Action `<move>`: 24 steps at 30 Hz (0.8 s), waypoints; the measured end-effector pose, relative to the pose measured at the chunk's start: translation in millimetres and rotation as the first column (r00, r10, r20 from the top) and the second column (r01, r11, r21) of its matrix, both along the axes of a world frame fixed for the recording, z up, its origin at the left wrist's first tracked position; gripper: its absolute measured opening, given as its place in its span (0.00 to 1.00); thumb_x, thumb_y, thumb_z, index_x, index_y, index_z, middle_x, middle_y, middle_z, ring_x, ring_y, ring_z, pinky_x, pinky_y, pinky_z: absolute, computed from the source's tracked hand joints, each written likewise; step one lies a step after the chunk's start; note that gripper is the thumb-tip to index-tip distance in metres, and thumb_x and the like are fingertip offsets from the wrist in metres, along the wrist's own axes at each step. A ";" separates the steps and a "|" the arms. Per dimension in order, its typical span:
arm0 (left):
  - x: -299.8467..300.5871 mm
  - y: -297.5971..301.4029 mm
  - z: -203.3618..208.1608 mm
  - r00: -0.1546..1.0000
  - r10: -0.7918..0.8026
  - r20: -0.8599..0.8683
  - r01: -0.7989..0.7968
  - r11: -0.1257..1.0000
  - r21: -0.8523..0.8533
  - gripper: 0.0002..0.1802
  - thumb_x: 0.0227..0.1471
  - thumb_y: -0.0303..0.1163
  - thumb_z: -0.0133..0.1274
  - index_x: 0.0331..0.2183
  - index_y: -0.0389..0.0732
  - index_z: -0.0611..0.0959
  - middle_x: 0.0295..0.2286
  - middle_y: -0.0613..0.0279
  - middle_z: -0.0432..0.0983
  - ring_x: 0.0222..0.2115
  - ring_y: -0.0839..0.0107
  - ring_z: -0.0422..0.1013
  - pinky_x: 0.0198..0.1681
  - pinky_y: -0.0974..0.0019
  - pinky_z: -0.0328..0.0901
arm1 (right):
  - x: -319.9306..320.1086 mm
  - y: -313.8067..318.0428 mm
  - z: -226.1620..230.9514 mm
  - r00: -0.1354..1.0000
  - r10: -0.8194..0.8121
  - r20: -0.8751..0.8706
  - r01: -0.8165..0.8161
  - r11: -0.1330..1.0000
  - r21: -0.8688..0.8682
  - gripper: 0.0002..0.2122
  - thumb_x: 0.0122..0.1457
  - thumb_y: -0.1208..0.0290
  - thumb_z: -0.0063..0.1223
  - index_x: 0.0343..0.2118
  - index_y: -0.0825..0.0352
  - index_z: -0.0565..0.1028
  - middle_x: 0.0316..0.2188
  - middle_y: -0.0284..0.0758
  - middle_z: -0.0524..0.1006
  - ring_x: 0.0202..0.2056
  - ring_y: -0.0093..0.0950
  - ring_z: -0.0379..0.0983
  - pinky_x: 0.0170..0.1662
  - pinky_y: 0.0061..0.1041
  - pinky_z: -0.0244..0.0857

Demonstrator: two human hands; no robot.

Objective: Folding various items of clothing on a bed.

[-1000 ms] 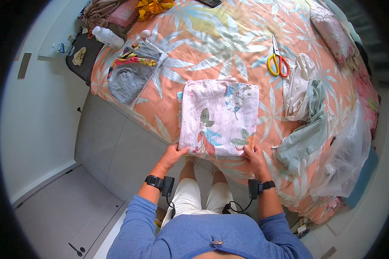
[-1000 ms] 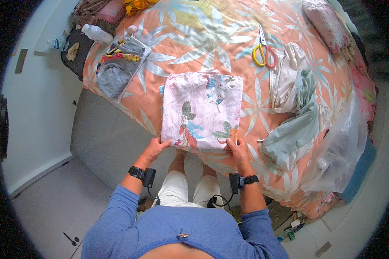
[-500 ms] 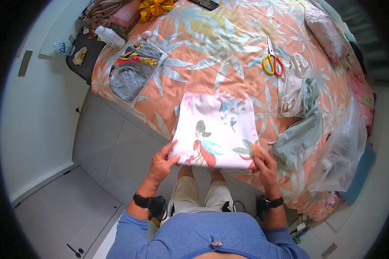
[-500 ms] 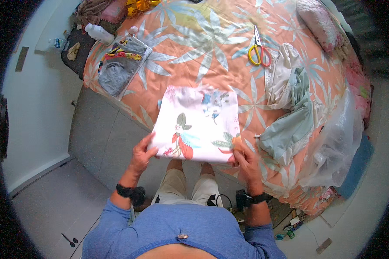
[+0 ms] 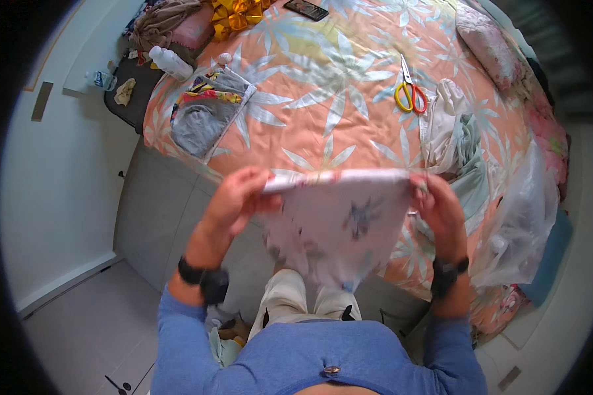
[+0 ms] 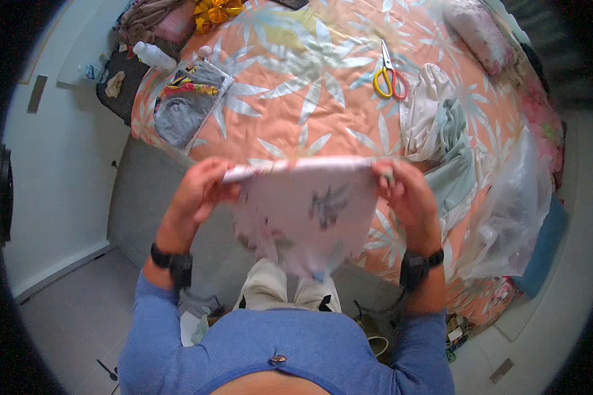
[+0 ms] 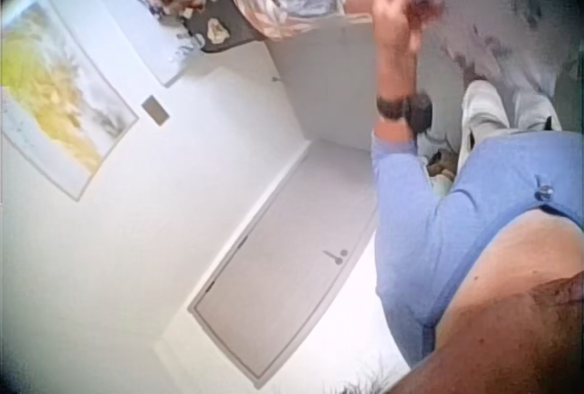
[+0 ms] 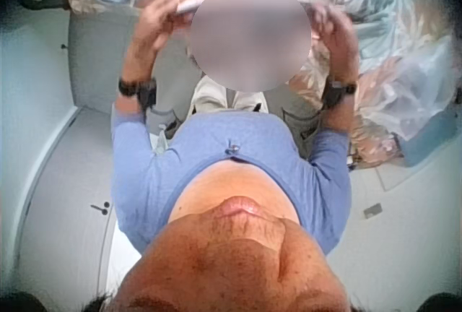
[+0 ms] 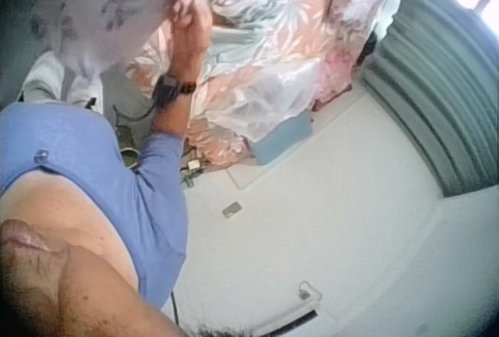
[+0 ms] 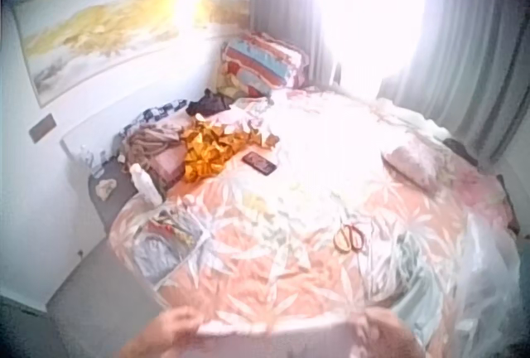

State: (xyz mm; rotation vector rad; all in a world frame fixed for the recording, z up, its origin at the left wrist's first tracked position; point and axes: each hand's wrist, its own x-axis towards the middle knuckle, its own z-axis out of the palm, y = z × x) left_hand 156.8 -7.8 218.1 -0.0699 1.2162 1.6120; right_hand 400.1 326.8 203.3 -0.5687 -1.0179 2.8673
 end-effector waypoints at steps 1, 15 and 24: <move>-14.5 17.6 -16.4 1.000 0.022 -0.011 -0.022 1.000 -0.004 0.14 0.58 0.33 0.50 0.41 0.34 0.75 0.36 0.56 0.76 0.31 0.66 0.76 0.36 0.62 0.74 | -14.3 11.7 -17.6 0.991 -0.072 0.115 0.070 0.997 0.019 0.15 0.65 0.65 0.43 0.44 0.75 0.71 0.37 0.38 0.75 0.42 0.29 0.73 0.47 0.32 0.69; 22.7 -13.7 -209.8 0.936 0.247 -0.251 -0.329 0.867 -0.375 0.29 0.46 0.36 0.65 0.47 0.36 0.71 0.36 0.65 0.70 0.35 0.75 0.67 0.39 0.72 0.65 | 44.2 -37.8 -181.3 0.731 -0.417 0.540 0.232 0.896 0.378 0.11 0.62 0.69 0.52 0.44 0.69 0.69 0.31 0.31 0.75 0.25 0.19 0.68 0.25 0.15 0.60; 50.1 1.0 -193.2 0.974 0.087 -0.211 -0.166 0.902 -0.397 0.35 0.42 0.41 0.69 0.46 0.33 0.70 0.38 0.59 0.72 0.39 0.73 0.69 0.43 0.70 0.64 | 30.0 -85.0 -177.0 0.799 -0.223 0.558 0.200 0.974 0.104 0.14 0.60 0.67 0.56 0.45 0.67 0.70 0.38 0.33 0.76 0.37 0.26 0.75 0.40 0.27 0.74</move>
